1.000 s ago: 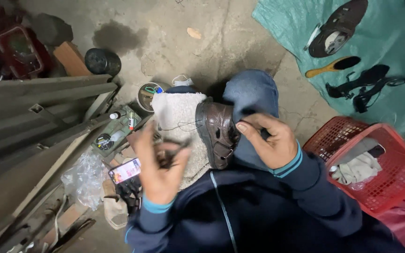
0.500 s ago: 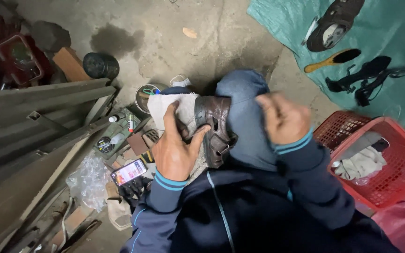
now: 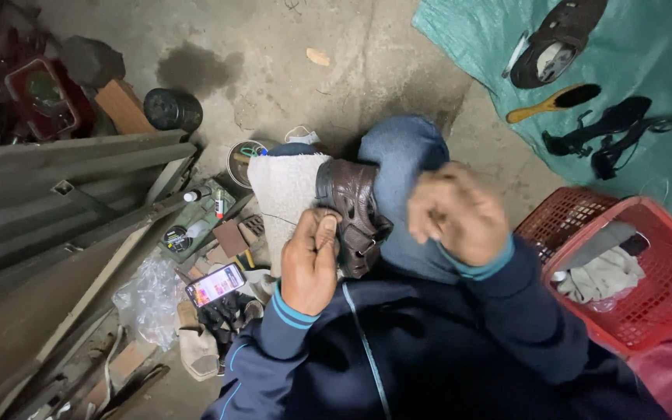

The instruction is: Hand-stitching the sole of a leather shoe to the upper using a needle and thread.

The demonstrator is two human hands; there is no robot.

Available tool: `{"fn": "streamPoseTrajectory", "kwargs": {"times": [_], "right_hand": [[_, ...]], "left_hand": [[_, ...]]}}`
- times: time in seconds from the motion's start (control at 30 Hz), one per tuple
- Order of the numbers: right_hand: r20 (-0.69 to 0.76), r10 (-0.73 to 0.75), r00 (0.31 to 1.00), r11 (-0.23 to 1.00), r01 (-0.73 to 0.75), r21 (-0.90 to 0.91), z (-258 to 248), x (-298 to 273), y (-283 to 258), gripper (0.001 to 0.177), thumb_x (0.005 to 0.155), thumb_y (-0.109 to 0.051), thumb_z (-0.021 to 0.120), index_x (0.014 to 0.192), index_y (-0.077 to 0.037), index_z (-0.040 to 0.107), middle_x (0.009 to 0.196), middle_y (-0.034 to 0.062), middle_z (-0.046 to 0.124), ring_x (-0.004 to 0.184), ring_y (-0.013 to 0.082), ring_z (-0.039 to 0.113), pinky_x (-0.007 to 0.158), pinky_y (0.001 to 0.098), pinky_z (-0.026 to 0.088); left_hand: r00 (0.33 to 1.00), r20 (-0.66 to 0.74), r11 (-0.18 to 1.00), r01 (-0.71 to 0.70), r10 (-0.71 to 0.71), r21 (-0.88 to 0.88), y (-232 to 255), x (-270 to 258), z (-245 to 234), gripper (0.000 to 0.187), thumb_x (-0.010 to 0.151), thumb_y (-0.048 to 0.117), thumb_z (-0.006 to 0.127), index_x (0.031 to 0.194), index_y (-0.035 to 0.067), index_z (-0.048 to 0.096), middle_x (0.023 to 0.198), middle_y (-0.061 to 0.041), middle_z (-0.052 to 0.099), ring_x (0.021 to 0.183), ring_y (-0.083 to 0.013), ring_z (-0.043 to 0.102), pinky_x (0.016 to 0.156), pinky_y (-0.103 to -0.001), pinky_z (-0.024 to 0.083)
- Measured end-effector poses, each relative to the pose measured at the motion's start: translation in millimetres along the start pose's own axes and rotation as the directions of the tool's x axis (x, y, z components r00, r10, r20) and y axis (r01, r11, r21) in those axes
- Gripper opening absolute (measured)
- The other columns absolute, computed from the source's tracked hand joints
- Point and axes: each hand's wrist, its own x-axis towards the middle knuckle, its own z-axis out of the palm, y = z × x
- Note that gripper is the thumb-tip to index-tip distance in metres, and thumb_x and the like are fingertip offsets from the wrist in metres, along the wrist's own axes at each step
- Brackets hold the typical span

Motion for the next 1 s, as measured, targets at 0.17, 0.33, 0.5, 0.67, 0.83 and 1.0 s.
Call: {"fn": "streamPoseTrajectory", "kwargs": {"times": [0.17,0.33,0.5,0.67,0.83,1.0], "right_hand": [[-0.243,0.132,0.961,0.576,-0.274,-0.770,53,6,-13,0.019,0.106,-0.014,0.058,0.108,-0.002,0.072,0.090,0.0169,0.076,0.076,0.0294,0.070,0.076,0.0434,0.059],[-0.053,0.095,0.994,0.333,-0.082,-0.939,51,-6,-4,0.038,0.105,-0.010,0.056,0.138,0.009,0.058,0.108,0.0287,0.073,0.095,0.0443,0.072,0.077,0.0569,0.061],[0.089,0.055,0.994,0.385,0.061,-0.921,46,-3,-17,0.034,0.103,-0.009,0.058,0.133,-0.001,0.070,0.062,0.0121,0.069,0.046,0.0233,0.059,0.044,0.0307,0.051],[0.073,0.101,0.992,0.327,0.036,-0.944,46,-18,-20,0.036,0.105,-0.012,0.049,0.131,-0.006,0.072,0.053,0.0094,0.064,0.039,0.0202,0.052,0.038,0.0278,0.047],[0.047,0.061,0.997,0.295,0.027,-0.955,49,-34,-19,0.037,0.102,-0.010,0.050,0.129,-0.010,0.074,0.054,0.0085,0.066,0.039,0.0187,0.053,0.036,0.0276,0.046],[0.040,-0.035,0.999,0.254,0.048,-0.966,54,-44,-21,0.036,0.099,-0.005,0.055,0.130,-0.010,0.074,0.060,0.0079,0.068,0.043,0.0176,0.056,0.037,0.0256,0.046]], "left_hand": [[1.000,0.000,0.991,-0.025,0.025,-0.130,-21,4,7,0.021,0.106,0.011,0.051,0.097,0.005,0.069,0.050,-0.005,0.053,0.047,-0.0200,0.053,0.055,-0.033,0.053],[0.996,-0.031,0.989,-0.084,0.080,-0.120,-22,8,13,0.021,0.106,0.009,0.052,0.096,0.003,0.070,0.050,-0.006,0.049,0.048,-0.0190,0.048,0.053,-0.032,0.050],[0.986,-0.054,0.987,-0.157,0.155,-0.045,-20,7,13,0.019,0.105,0.012,0.054,0.098,0.007,0.070,0.050,-0.008,0.054,0.048,-0.0247,0.054,0.056,-0.034,0.052],[0.971,-0.082,0.975,-0.224,0.224,0.014,-14,9,15,0.020,0.106,0.012,0.052,0.098,0.008,0.069,0.058,-0.013,0.062,0.052,-0.0325,0.062,0.059,-0.037,0.055],[0.964,-0.056,0.966,-0.258,0.259,0.021,-12,12,14,0.020,0.106,0.010,0.051,0.096,0.007,0.068,0.068,-0.016,0.068,0.058,-0.0382,0.067,0.061,-0.041,0.057],[0.957,-0.057,0.956,-0.280,0.286,0.090,-19,11,20,0.017,0.106,0.011,0.054,0.096,0.008,0.067,0.078,-0.013,0.073,0.069,-0.0389,0.071,0.065,-0.042,0.057]]}}
